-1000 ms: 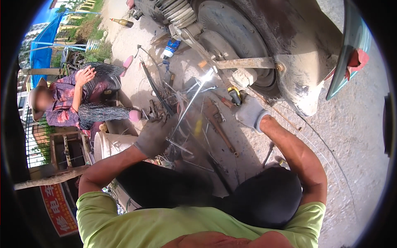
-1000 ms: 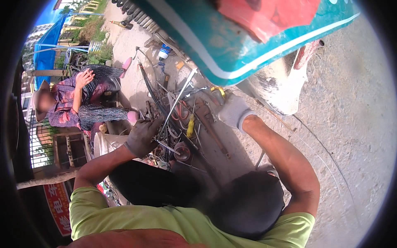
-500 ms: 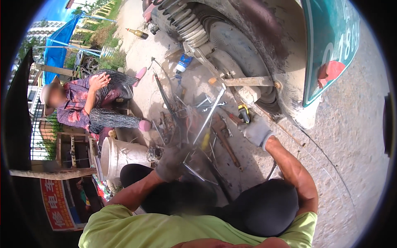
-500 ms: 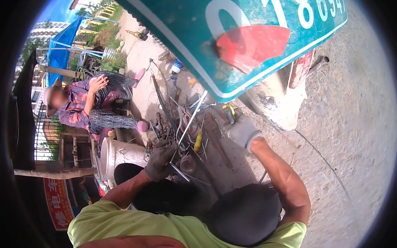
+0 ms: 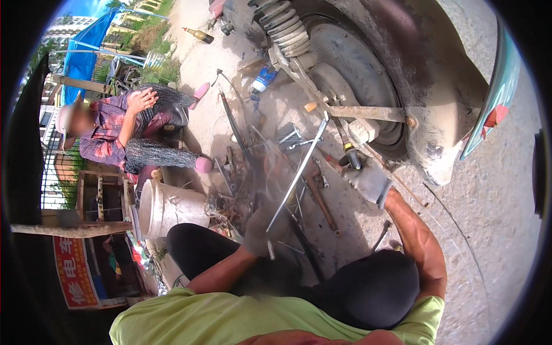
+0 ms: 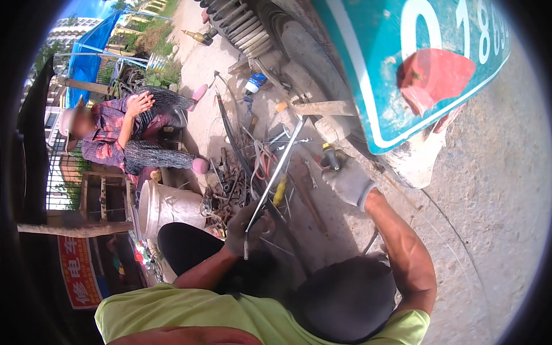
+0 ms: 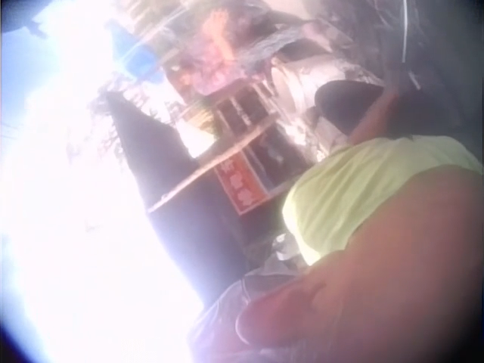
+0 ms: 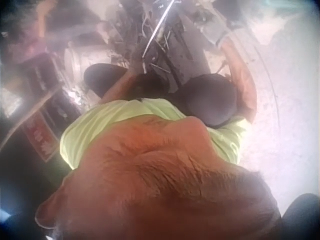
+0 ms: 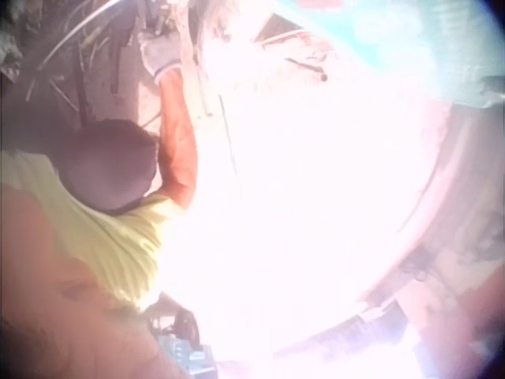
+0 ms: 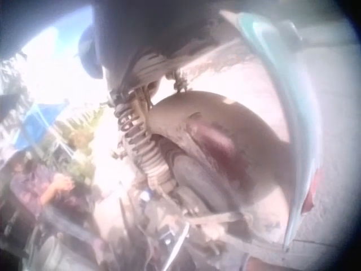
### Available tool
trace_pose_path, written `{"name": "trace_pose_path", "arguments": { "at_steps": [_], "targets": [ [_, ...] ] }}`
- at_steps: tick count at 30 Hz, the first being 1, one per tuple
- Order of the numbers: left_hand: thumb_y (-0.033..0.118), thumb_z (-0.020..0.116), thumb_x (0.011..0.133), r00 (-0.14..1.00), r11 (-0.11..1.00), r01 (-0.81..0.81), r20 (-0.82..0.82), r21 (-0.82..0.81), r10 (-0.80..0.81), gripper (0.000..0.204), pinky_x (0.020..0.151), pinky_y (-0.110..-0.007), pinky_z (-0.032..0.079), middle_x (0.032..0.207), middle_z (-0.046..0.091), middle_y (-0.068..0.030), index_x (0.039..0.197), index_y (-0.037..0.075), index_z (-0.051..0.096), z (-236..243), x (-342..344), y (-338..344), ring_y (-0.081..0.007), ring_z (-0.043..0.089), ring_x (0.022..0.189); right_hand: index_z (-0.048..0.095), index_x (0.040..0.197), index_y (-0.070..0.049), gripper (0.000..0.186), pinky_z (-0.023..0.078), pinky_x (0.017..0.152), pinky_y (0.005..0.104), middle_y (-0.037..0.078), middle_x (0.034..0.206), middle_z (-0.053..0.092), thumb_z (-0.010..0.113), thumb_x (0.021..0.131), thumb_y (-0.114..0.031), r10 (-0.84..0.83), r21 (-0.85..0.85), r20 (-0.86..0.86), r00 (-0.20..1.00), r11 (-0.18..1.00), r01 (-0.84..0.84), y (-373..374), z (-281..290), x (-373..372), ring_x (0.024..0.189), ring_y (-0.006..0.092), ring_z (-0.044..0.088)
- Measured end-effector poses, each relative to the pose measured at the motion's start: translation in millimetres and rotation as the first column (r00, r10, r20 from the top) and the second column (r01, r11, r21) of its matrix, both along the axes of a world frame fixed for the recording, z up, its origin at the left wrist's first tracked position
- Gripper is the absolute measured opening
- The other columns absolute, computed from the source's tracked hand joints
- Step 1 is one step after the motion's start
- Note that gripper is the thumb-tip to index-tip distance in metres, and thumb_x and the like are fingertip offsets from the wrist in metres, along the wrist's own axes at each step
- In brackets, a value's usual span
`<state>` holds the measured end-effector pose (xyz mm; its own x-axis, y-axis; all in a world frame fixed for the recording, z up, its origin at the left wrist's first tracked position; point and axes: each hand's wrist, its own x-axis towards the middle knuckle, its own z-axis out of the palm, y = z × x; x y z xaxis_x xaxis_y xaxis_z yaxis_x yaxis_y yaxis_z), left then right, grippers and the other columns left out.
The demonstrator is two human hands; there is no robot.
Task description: The person works on the rear wheel area of a scooter by hand, handling wires, using pliers to pull and cut a wire, and using a socket wrench to tighten a bolt.
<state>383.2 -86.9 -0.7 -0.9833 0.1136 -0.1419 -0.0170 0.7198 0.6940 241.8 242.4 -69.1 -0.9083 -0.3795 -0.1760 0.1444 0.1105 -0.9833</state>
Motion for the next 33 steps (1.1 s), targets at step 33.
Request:
{"name": "trace_pose_path", "arguments": {
  "at_steps": [33],
  "targets": [
    [0.044,0.044,0.108,0.982,0.931,-0.134,0.169,0.34,0.08,0.059,0.055,-0.029,0.042,0.055,0.048,-0.0042,0.121,-0.011,0.062,48.7,-56.3,-14.4,-0.0165,0.05,0.053,0.054,0.141,-0.002,0.061,0.054,0.087,0.051,0.028,0.109,0.066,0.068,0.09,-0.033,-0.071,0.535,-0.468,0.881,0.771,0.347,-33.8,72.9,-8.9,0.098,0.0469,0.066]
  ]
}}
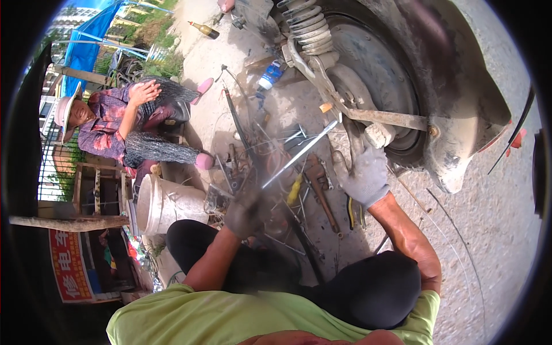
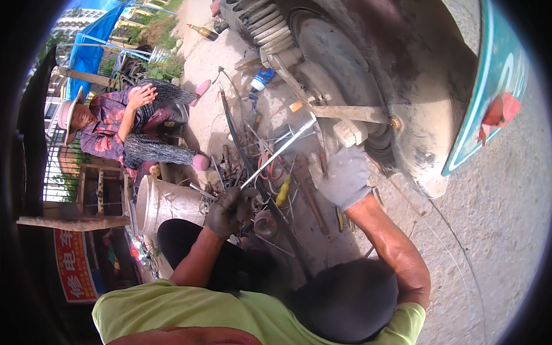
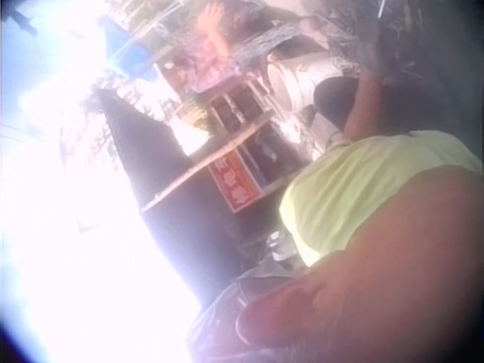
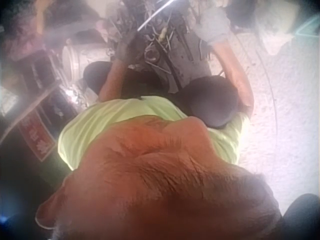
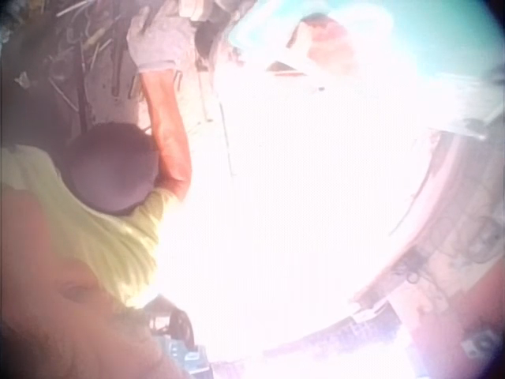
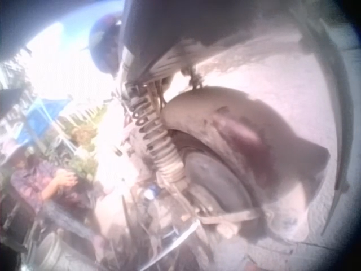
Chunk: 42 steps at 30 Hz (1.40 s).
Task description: The person works on the rear wheel area of a scooter by hand, handling wires, using pliers to pull and cut a wire, and using a socket wrench to tighten a bolt.
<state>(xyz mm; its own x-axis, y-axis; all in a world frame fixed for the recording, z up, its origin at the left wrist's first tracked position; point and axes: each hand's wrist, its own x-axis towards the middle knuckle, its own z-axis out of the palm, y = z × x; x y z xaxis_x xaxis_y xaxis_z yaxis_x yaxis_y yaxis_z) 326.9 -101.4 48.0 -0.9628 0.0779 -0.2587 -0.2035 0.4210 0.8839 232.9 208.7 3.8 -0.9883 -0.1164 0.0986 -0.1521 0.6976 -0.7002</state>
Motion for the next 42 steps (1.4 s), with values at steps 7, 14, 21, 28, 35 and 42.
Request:
{"name": "trace_pose_path", "arguments": {
  "at_steps": [7,14,21,28,35,42],
  "targets": [
    [0.043,0.044,0.109,0.926,0.819,-0.336,0.321,0.465,0.197,0.056,0.05,-0.029,0.037,0.05,0.039,-0.0008,0.123,-0.008,0.064,12.7,-1.4,11.4,-0.0139,0.039,0.046,0.062,0.121,0.006,0.036,0.051,0.076,0.0489,0.025,0.091,0.068,0.063,0.093,-0.017,-0.173,-0.514,-0.263,0.949,0.858,0.013,-16.2,-48.8,-21.2,0.081,0.0415,0.066],
    [0.041,0.042,0.109,0.904,0.927,-0.269,0.401,0.261,0.15,0.054,0.048,-0.024,0.031,0.049,0.032,0.0043,0.126,-0.006,0.064,25.6,-7.8,3.7,-0.0069,0.028,0.043,0.068,0.109,0.001,0.028,0.053,0.06,0.043,0.02,0.072,0.067,0.064,0.096,-0.023,-0.175,-0.651,-0.139,0.975,0.758,0.043,-20.7,-46.4,-26.2,0.064,0.0377,0.067],
    [0.041,0.036,0.111,0.748,0.569,-0.544,0.663,0.616,-0.003,0.058,0.045,-0.023,0.033,0.049,0.035,0.0048,0.129,-0.009,0.059,41.3,-19.7,8.7,-0.0055,0.034,0.043,0.066,0.117,-0.002,0.03,0.057,0.071,0.0464,0.023,0.093,0.07,0.065,0.096,-0.023,-0.142,-0.241,-0.2,0.97,0.966,0.092,-5.6,-45.2,-24.3,0.083,0.0434,0.069],
    [0.045,0.034,0.11,0.598,0.33,-0.757,0.801,0.565,0.0,0.062,0.048,-0.022,0.038,0.054,0.042,0.0039,0.136,-0.007,0.054,19.9,-13.8,20.6,-0.0058,0.041,0.045,0.064,0.129,-0.005,0.04,0.058,0.077,0.0433,0.021,0.099,0.073,0.066,0.096,-0.028,-0.086,-0.296,-0.183,0.979,0.955,0.029,-5.4,-34.0,-24.0,0.09,0.0375,0.072],
    [0.063,0.033,0.105,0.77,0.827,-0.518,0.539,0.217,0.341,0.076,0.067,-0.035,0.052,0.069,0.062,-0.0018,0.125,-0.002,0.067,54.3,-24.9,53.3,-0.0157,0.057,0.061,0.071,0.108,-0.002,0.022,0.051,0.067,0.0299,0.003,0.081,0.07,0.066,0.099,-0.021,-0.198,-0.681,-0.192,0.961,0.733,0.015,-16.5,-73.6,-32.8,0.071,0.0111,0.061],
    [0.057,0.032,0.108,0.814,0.753,-0.501,0.529,0.428,0.241,0.071,0.041,-0.024,0.037,0.056,0.051,0.0011,0.133,-0.003,0.06,45.9,-20.4,16.5,-0.0086,0.037,0.04,0.07,0.118,0.002,0.026,0.054,0.082,0.0326,0.011,0.107,0.074,0.06,0.1,-0.013,-0.085,-0.885,0.245,0.966,0.388,0.258,-21.0,-41.9,-24.0,0.093,0.018,0.069]
  ]
}}
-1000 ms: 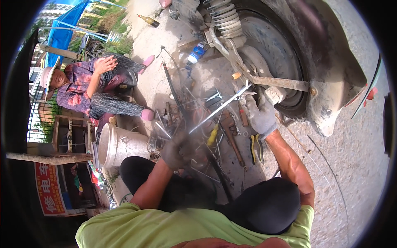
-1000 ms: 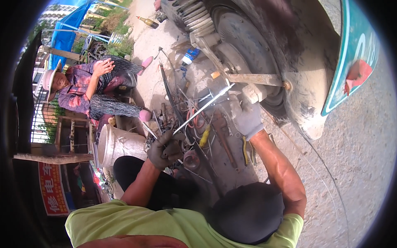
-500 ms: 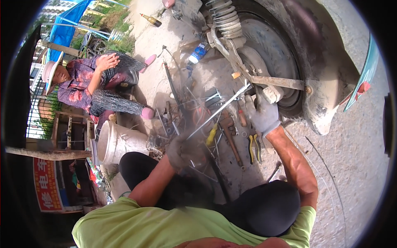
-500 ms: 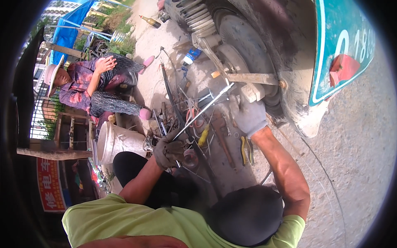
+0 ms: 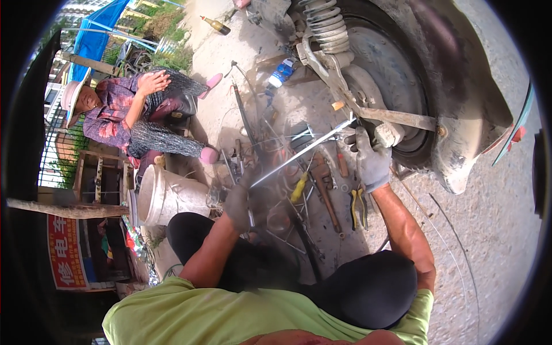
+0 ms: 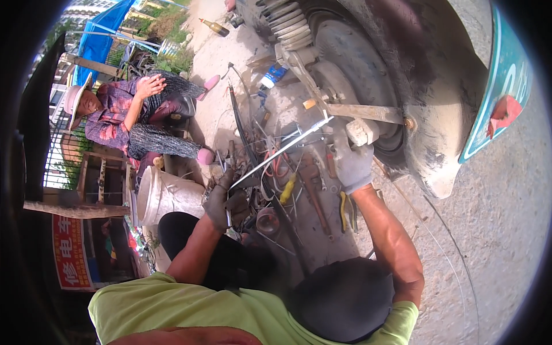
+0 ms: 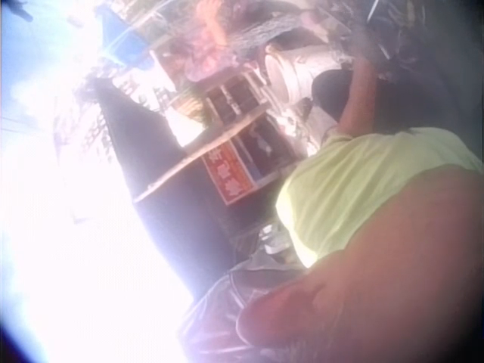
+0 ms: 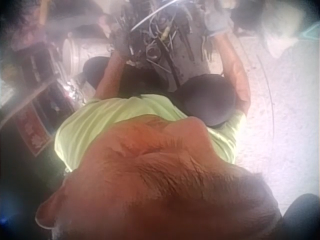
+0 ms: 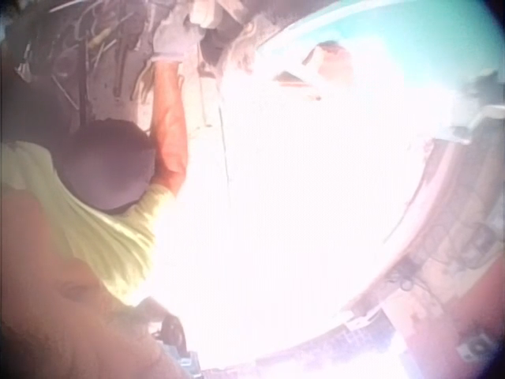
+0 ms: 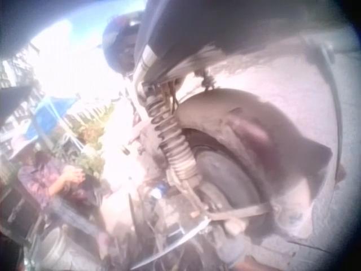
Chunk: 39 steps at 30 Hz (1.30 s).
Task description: The person works on the rear wheel area of a scooter by hand, handling wires, using pliers to pull and cut a wire, and using a socket wrench to tighten a bolt.
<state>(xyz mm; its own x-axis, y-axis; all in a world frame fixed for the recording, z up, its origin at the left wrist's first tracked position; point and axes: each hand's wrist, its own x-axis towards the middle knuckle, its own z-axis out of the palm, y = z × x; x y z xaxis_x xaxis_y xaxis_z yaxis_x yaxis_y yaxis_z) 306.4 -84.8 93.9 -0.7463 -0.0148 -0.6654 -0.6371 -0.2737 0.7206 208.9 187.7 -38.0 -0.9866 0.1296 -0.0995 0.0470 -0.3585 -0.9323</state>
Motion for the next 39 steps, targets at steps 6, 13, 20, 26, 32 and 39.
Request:
{"name": "trace_pose_path", "arguments": {
  "at_steps": [6,13,20,26,32,39],
  "targets": [
    [0.047,0.037,0.11,0.911,0.784,-0.402,0.289,0.473,0.293,0.06,0.039,-0.022,0.036,0.063,0.056,0.0006,0.142,-0.001,0.05,1.4,-6.7,-8.1,-0.0041,0.033,0.039,0.071,0.11,0.001,0.021,0.051,0.073,0.0309,0.005,0.093,0.072,0.06,0.1,-0.014,-0.044,0.106,-0.127,0.991,0.993,0.058,-0.4,-0.3,-1.1,0.082,0.0121,0.064],
    [0.029,0.048,0.109,0.932,0.921,-0.361,0.07,0.148,0.355,0.024,0.043,-0.019,0.039,0.109,0.073,-0.0129,0.119,0.011,0.058,-18.4,-2.3,-24.0,-0.0028,0.044,0.049,0.072,0.109,-0.001,0.018,0.052,0.082,0.034,0.008,0.101,0.074,0.059,0.099,-0.009,-0.145,0.304,-0.367,0.919,0.915,0.266,-1.6,-6.6,-3.5,0.091,0.0203,0.068],
    [0.022,0.042,0.108,0.976,0.974,-0.208,-0.042,0.087,0.213,0.027,0.042,-0.022,0.033,0.095,0.07,-0.0037,0.125,0.009,0.059,-13.9,-6.6,-32.5,-0.0063,0.039,0.046,0.072,0.109,-0.001,0.019,0.051,0.087,0.0356,0.01,0.107,0.074,0.06,0.099,-0.01,0.083,0.629,-0.555,0.827,0.693,0.352,10.3,-31.4,-12.6,0.096,0.0215,0.068],
    [0.023,0.041,0.107,0.991,0.99,-0.13,0.026,0.057,0.129,0.033,0.047,-0.026,0.037,0.082,0.063,-0.0005,0.129,0.006,0.058,-13.9,-5.2,-34.5,-0.01,0.044,0.05,0.07,0.118,0.0,0.028,0.05,0.094,0.0442,0.013,0.111,0.071,0.06,0.092,-0.002,0.083,0.339,-0.298,0.951,0.94,0.024,13.1,-36.5,-9.6,0.101,0.0322,0.065],
    [0.02,0.051,0.106,0.904,0.8,0.025,-0.329,-0.599,-0.274,0.033,0.078,-0.037,0.053,0.097,0.069,-0.0104,0.133,0.002,0.06,-46.4,14.7,-58.8,-0.0259,0.068,0.088,0.063,0.129,-0.002,0.047,0.043,0.102,0.049,0.013,0.114,0.069,0.068,0.082,-0.007,0.215,0.723,-0.642,0.736,0.488,0.489,15.9,-59.0,-15.3,0.108,0.0346,0.064],
    [0.018,0.057,0.105,0.855,0.19,0.207,0.082,-0.96,-0.513,0.035,0.083,-0.036,0.055,0.113,0.071,-0.0169,0.134,-0.002,0.06,-9.1,7.5,-37.1,-0.0235,0.069,0.095,0.064,0.125,-0.001,0.046,0.042,0.104,0.048,0.013,0.114,0.069,0.067,0.079,-0.01,0.264,0.8,-0.527,0.808,0.476,0.366,19.2,-55.2,-11.5,0.112,0.0348,0.063]
  ]
}}
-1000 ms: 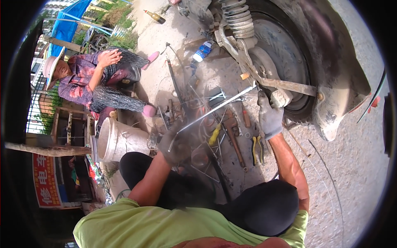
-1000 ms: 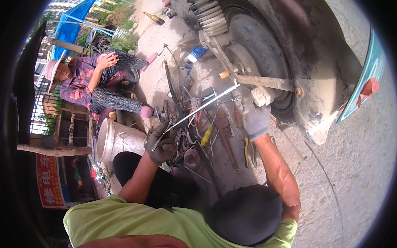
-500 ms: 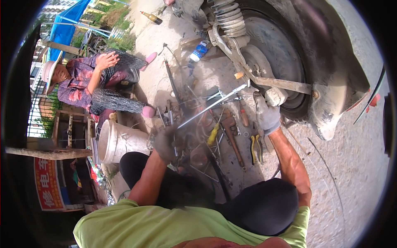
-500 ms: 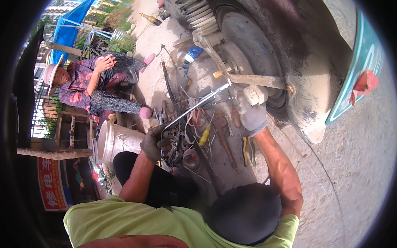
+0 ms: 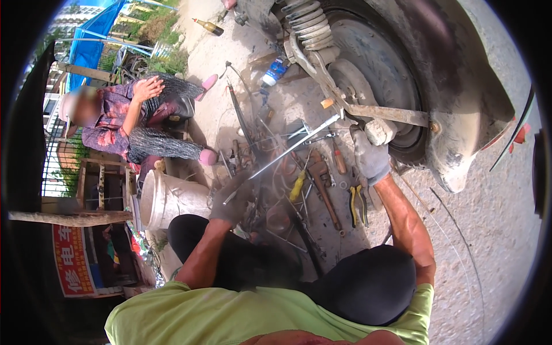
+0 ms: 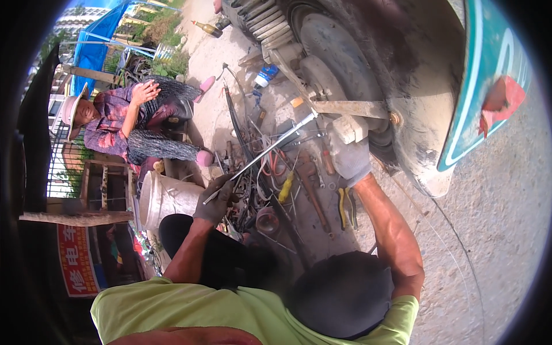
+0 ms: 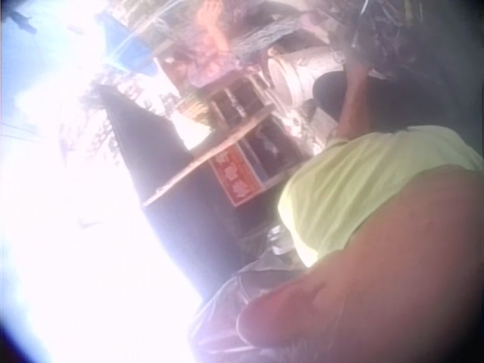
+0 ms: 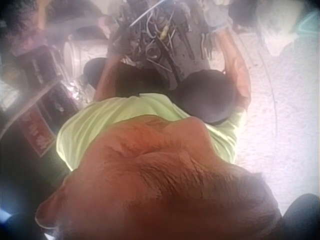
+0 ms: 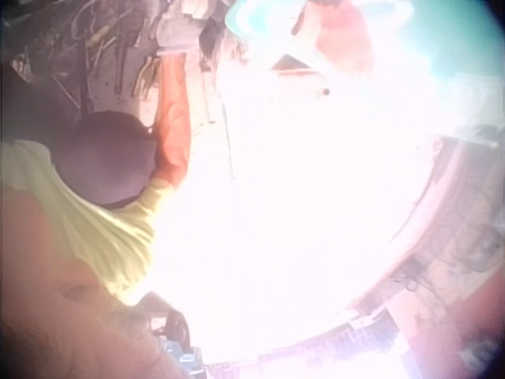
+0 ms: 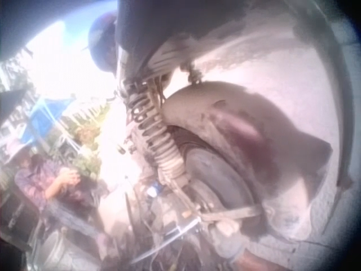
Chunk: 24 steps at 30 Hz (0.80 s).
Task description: The person works on the rear wheel area of a scooter by hand, handling wires, using pliers to pull and cut a wire, and using a socket wrench to tighten a bolt.
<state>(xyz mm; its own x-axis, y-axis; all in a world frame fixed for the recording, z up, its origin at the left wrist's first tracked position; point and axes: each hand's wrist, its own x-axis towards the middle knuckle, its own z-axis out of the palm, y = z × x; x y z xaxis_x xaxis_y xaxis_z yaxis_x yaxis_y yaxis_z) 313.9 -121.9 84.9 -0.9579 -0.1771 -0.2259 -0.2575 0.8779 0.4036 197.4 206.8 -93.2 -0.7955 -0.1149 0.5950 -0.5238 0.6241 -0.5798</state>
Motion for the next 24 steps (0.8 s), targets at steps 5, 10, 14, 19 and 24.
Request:
{"name": "trace_pose_path", "arguments": {
  "at_steps": [5,10,14,19,24],
  "targets": [
    [0.024,0.059,0.104,0.992,0.665,-0.108,0.04,0.739,0.116,0.042,0.082,-0.036,0.053,0.113,0.069,-0.019,0.137,-0.002,0.056,20.1,6.6,-8.5,-0.0206,0.066,0.09,0.066,0.121,-0.002,0.041,0.042,0.106,0.0473,0.014,0.12,0.068,0.063,0.082,-0.011,-0.042,0.05,-0.017,0.999,0.998,0.043,-3.4,-10.1,-2.3,0.12,0.0346,0.06],
    [0.034,0.062,0.1,0.981,0.279,-0.17,0.135,0.945,0.142,0.063,0.09,-0.034,0.045,0.121,0.062,-0.0132,0.151,0.002,0.043,26.2,5.3,-3.6,-0.0161,0.055,0.098,0.067,0.12,-0.003,0.038,0.042,0.107,0.049,0.015,0.125,0.066,0.061,0.083,-0.01,-0.017,0.044,-0.008,1.0,0.999,0.018,-3.9,-6.8,-3.4,0.126,0.0371,0.055],
    [-0.003,0.057,0.096,0.979,0.922,-0.012,-0.184,0.387,0.09,0.068,0.077,-0.027,0.052,0.123,0.063,-0.0135,0.159,0.003,0.03,14.6,5.2,-3.0,-0.0159,0.064,0.093,0.067,0.12,-0.004,0.039,0.04,0.109,0.0511,0.016,0.127,0.065,0.062,0.082,-0.012,-0.012,0.035,-0.023,1.0,0.999,0.013,-3.4,-10.6,-3.7,0.13,0.0396,0.052],
    [-0.005,0.054,0.096,0.874,0.851,0.092,-0.452,0.516,0.18,0.076,0.068,-0.028,0.054,0.143,0.058,-0.0225,0.162,0.004,0.016,27.0,-8.4,21.5,-0.0167,0.067,0.084,0.066,0.122,-0.004,0.041,0.038,0.109,0.052,0.016,0.132,0.062,0.064,0.083,-0.017,0.089,-0.069,0.081,0.993,0.994,-0.084,-1.0,-18.6,-6.5,0.132,0.0394,0.049],
    [0.012,0.057,0.102,0.971,0.484,0.016,-0.129,0.875,0.2,0.059,0.087,-0.033,0.048,0.141,0.059,-0.0211,0.154,-0.002,0.033,28.8,-5.1,-0.8,-0.0218,0.059,0.102,0.067,0.122,-0.004,0.04,0.038,0.11,0.0517,0.016,0.133,0.062,0.063,0.084,-0.017,0.082,-0.078,0.15,0.985,0.994,-0.071,-5.5,-17.2,-4.5,0.133,0.0383,0.049]
  ]
}}
